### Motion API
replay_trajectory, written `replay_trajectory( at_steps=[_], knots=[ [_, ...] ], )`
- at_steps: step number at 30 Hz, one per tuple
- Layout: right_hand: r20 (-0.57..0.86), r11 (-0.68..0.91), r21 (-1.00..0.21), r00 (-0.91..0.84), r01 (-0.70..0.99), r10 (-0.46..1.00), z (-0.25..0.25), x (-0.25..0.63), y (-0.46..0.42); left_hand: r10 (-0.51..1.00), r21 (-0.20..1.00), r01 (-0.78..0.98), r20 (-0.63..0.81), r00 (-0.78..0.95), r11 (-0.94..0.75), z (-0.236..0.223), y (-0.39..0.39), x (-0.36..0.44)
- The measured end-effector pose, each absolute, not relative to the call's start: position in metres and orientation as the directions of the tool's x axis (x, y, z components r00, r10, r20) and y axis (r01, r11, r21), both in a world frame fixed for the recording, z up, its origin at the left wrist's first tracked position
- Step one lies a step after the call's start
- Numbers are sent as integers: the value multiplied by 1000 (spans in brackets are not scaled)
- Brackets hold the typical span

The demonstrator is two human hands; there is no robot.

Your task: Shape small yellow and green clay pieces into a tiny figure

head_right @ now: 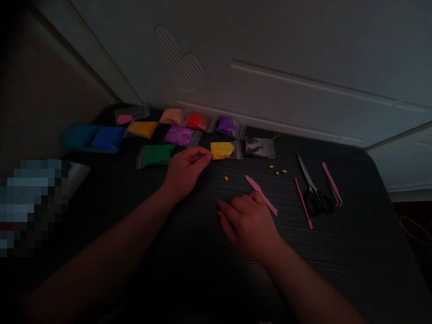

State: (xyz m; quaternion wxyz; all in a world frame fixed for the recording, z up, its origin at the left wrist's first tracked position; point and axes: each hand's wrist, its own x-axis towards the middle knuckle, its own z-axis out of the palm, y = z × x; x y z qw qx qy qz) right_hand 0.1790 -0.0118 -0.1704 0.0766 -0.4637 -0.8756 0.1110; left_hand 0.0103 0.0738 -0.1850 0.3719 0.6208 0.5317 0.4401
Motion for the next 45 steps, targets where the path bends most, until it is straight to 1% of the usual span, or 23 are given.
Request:
replay_trajectory(
  at_steps=[2,7,12,17,21,28,33,38,45],
  knots=[
    [13,551,-257,-567,794,824,-170,179,-12,987,930,331,152,48,-159,-185,74,10],
    [16,505,-242,-517,828,856,-169,179,-10,987,931,328,152,52,-160,-185,73,10],
    [-1,557,-239,-574,795,819,-168,177,-12,986,919,358,159,50,-167,-184,74,11],
    [-6,501,-231,-516,834,857,-168,179,-12,988,922,356,145,49,-153,-185,73,10],
    [-20,555,-251,-577,793,816,-168,177,-13,988,919,363,142,58,-154,-185,73,9],
    [-15,497,-251,-517,831,856,-168,179,-10,995,955,279,97,28,-101,-183,75,6],
    [-44,543,-277,-575,793,817,-166,179,-13,996,959,272,85,7,-83,-182,75,6],
    [-16,499,-257,-520,828,854,-167,182,-10,996,958,275,82,17,-84,-182,76,6],
    [-40,560,-289,-594,777,803,-168,177,-13,996,957,277,88,12,-88,-183,76,7]
  ],
)
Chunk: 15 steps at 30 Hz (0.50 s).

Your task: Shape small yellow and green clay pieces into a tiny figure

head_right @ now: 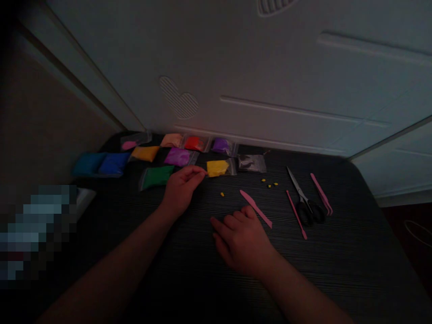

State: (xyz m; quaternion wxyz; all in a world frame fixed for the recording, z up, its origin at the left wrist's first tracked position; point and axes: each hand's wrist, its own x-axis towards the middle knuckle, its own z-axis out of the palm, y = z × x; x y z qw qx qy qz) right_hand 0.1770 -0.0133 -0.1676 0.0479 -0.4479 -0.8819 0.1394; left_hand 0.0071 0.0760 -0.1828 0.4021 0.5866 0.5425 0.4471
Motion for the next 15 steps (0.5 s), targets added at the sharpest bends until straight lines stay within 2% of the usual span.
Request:
replay_trajectory(
  at_steps=[5,11,15],
  knots=[
    [-22,498,-252,-519,830,854,-168,181,-9,997,955,286,74,11,-74,-182,76,8],
    [-17,552,-299,-583,778,812,-167,175,-14,998,949,307,66,17,-68,-181,75,6],
    [-12,504,-287,-529,815,848,-167,178,-11,998,947,315,55,22,-60,-181,75,5]
  ],
)
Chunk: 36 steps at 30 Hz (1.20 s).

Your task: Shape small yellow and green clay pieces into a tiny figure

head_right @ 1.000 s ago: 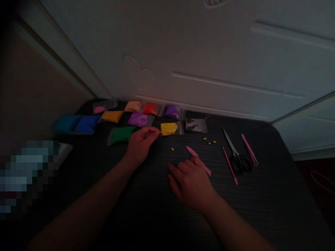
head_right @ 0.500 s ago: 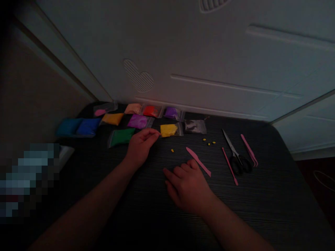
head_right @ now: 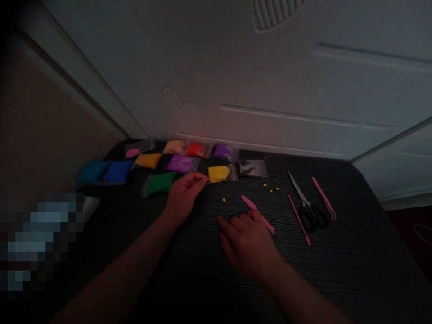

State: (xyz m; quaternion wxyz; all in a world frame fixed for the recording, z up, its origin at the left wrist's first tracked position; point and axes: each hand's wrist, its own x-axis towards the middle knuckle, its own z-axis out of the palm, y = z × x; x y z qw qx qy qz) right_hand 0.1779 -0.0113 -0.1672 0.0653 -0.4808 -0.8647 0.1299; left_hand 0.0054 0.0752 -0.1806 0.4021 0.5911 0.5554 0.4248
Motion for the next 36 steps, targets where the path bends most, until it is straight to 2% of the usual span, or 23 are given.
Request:
replay_trajectory(
  at_steps=[3,9,15,22,30,36],
  knots=[
    [-13,475,-272,-496,837,868,-167,180,-9,999,951,305,51,20,-55,-180,75,6],
    [-15,543,-290,-571,788,821,-166,175,-16,999,952,303,46,21,-50,-179,75,7],
    [-2,448,-250,-464,858,886,-169,182,-8,999,953,300,32,29,-40,-180,75,6],
    [-26,524,-293,-554,800,832,-168,173,-15,999,951,308,24,46,-37,-179,75,6],
    [13,440,-277,-454,854,891,-170,181,-5,998,958,284,20,53,-34,-178,74,6],
    [24,480,-295,-496,826,868,-167,174,-12,997,961,271,46,60,-61,-179,74,5]
  ],
)
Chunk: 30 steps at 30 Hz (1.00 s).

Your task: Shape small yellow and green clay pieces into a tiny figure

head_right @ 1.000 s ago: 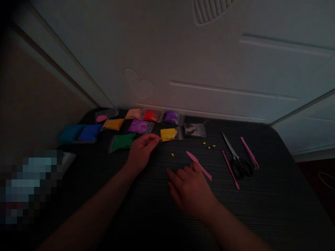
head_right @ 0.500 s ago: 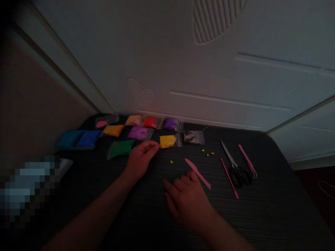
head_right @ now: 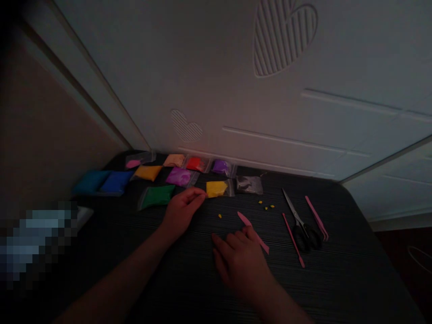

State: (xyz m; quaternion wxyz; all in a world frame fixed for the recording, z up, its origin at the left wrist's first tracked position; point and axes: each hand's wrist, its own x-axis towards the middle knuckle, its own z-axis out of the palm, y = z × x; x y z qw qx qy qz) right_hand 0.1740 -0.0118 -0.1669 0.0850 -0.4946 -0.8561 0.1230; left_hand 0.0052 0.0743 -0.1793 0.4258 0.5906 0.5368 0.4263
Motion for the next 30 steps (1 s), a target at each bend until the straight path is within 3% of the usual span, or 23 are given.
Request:
replay_trajectory(
  at_steps=[5,12,30],
  knots=[
    [51,505,-331,-520,797,853,-166,171,-14,996,957,280,58,63,-73,-180,74,5],
    [69,340,-462,-349,819,934,-174,178,-5,995,957,278,65,72,-82,-181,74,5],
    [139,405,-375,-381,834,914,-177,163,-2,994,954,285,67,88,-89,-183,75,6]
  ],
)
